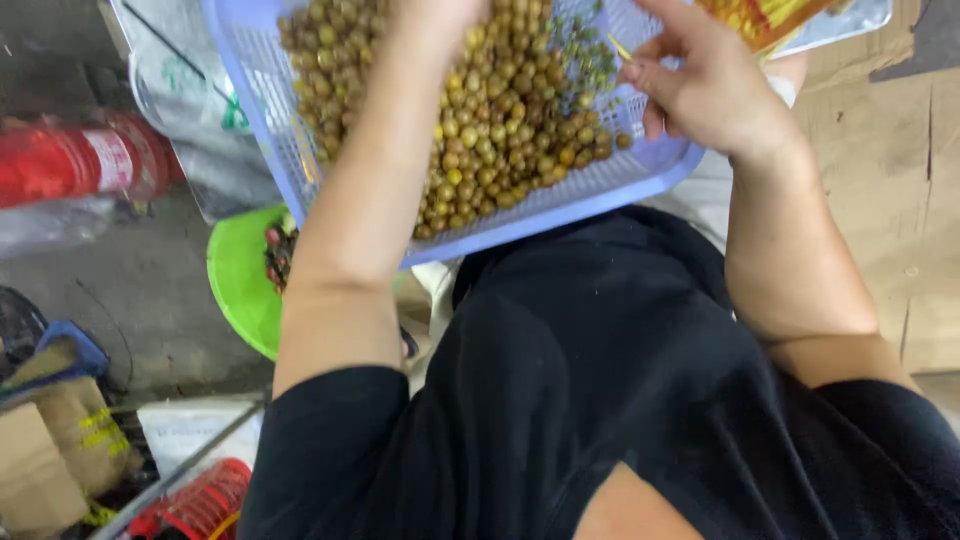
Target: The person is using a small tool to remove the seeds and peel from small yellow fruits, sorting them into different containers.
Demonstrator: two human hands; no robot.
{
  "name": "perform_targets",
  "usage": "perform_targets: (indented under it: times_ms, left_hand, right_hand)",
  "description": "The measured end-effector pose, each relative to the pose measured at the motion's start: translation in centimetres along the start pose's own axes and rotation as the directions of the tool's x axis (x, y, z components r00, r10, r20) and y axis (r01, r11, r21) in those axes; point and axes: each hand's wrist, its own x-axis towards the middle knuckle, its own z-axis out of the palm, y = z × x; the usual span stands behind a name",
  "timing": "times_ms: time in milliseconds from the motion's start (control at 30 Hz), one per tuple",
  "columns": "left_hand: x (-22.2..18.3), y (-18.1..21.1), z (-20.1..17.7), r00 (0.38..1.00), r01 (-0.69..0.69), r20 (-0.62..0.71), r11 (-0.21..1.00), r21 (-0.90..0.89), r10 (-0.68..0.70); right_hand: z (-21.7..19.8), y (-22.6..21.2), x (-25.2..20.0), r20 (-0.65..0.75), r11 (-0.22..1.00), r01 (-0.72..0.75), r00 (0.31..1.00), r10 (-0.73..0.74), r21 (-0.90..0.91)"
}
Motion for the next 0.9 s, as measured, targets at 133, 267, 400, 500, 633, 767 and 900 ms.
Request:
perform_targets:
  times_ms: [133, 267, 400, 500, 633, 767, 900]
  left_hand:
    - [-1.9, -3.2, 6.2, 0.864, -0.475, 0.365, 0.805, 0.355, 0.348]
    - [-3.2, -5.2, 9.4, 0.754, -0.637, 0.554, 0.601, 0.483, 0.353]
    - [-2.8, -5.0, 10.0, 0.725, -0.676, 0.584, 0.542, 0.5, 0.366]
    - [-2.5, -1.3, 8.1, 0.891, -0.357, 0.399, 0.877, 0.321, 0.217]
    - [-3.2, 1.5, 3.4, 0.954, -0.049, 0.246, 0.904, -0.425, 0.168]
    - [-5.2, 2.7, 2.0, 0.949, -0.153, 0.101, 0.716, -0.681, 0.299]
    - [-7.0, 4.8, 0.8, 0.944, -0.145, 0.077, 0.615, -0.775, 0.32]
  right_hand:
    - [-1.2, 1.0, 0.3, -0.057, 0.997, 0.076, 0.996, -0.075, 0.016]
    - [-1.0, 0.0, -0.2, -0.099, 0.99, 0.127, 0.988, -0.121, 0.053]
    - [-1.3, 0.2, -0.5, -0.137, 0.982, 0.176, 0.977, -0.165, 0.072]
    - [-1.2, 0.9, -0.7, -0.183, 0.983, 0.143, 0.976, -0.121, 0.117]
    - [-0.5, 2.1, -0.3, -0.166, 0.97, 0.132, 0.981, -0.099, 0.203]
    - [1.1, 0.0, 0.4, -0.082, 0.936, 0.108, 0.993, -0.086, 0.335]
    - [1.9, -1.6, 0.1, -0.024, 0.91, 0.104, 0.994, -0.103, 0.401]
